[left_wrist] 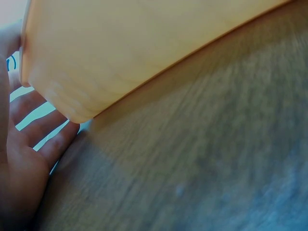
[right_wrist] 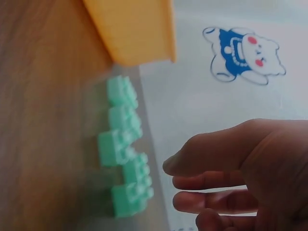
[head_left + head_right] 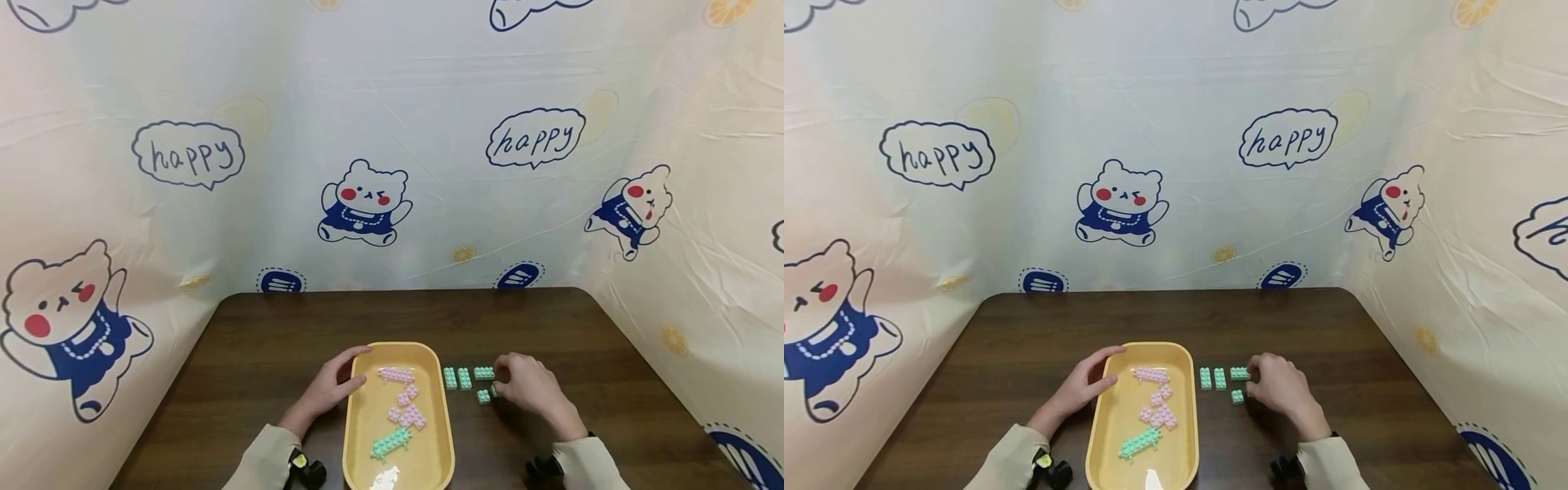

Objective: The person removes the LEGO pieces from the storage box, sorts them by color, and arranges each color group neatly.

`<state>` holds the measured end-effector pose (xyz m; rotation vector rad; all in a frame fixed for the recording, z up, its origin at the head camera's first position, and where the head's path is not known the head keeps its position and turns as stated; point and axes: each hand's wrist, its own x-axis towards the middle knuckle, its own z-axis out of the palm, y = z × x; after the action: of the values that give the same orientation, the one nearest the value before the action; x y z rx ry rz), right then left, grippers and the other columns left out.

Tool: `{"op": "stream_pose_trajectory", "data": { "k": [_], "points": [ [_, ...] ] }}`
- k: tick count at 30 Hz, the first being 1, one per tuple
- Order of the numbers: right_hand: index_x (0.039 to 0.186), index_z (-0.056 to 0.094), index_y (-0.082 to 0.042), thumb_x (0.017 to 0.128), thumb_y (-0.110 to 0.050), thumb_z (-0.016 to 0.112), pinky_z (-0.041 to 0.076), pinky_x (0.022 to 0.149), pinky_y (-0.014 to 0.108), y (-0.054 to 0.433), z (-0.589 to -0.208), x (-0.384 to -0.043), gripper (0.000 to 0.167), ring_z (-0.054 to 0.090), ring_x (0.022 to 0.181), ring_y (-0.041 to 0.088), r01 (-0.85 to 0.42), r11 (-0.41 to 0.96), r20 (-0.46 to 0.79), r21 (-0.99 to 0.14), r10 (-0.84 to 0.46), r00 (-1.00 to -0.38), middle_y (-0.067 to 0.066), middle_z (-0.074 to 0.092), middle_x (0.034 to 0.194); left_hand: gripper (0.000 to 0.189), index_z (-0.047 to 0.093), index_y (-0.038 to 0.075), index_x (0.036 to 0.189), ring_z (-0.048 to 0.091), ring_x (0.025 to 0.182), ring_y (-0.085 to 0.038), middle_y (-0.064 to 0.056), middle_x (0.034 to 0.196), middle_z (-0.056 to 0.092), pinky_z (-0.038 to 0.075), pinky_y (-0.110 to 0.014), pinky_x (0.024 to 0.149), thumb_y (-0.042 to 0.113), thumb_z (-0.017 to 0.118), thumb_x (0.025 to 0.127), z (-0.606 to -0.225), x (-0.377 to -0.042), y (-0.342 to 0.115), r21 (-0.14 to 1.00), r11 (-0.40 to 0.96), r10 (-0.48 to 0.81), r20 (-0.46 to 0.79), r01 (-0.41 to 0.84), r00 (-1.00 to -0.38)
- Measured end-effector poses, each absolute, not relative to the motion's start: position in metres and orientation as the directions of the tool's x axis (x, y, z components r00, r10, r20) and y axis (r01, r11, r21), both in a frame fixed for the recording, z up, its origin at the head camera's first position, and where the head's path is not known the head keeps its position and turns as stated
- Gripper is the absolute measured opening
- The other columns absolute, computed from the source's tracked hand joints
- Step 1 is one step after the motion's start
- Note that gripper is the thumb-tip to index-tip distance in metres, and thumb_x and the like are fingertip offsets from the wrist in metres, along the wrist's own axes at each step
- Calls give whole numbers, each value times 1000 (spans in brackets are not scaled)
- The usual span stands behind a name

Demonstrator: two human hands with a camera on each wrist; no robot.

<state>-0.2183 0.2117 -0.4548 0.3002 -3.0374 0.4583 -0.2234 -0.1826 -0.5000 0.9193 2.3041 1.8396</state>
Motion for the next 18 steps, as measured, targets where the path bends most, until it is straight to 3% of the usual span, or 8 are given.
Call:
{"op": "stream_pose_trajectory", "data": {
  "k": [10,18],
  "points": [
    [100,72,-17,79,-24,75,53,67,35,174,-434,-226,22,63,82,15,-351,871,205,-343,-295,-933,-6,67,92,52,38,-8,142,57,109,-51,-36,137,44,54,-22,84,-2,57,94,-501,-224,-184,900,119,481,317,419,-818],
    [98,72,-15,79,-23,77,54,71,31,142,-428,-229,21,63,82,12,-524,780,311,-342,-432,-847,-6,68,92,52,39,-5,143,56,111,-51,-34,138,45,53,-22,86,0,57,95,-498,-222,-184,903,133,480,303,409,-823]
  ]
}}
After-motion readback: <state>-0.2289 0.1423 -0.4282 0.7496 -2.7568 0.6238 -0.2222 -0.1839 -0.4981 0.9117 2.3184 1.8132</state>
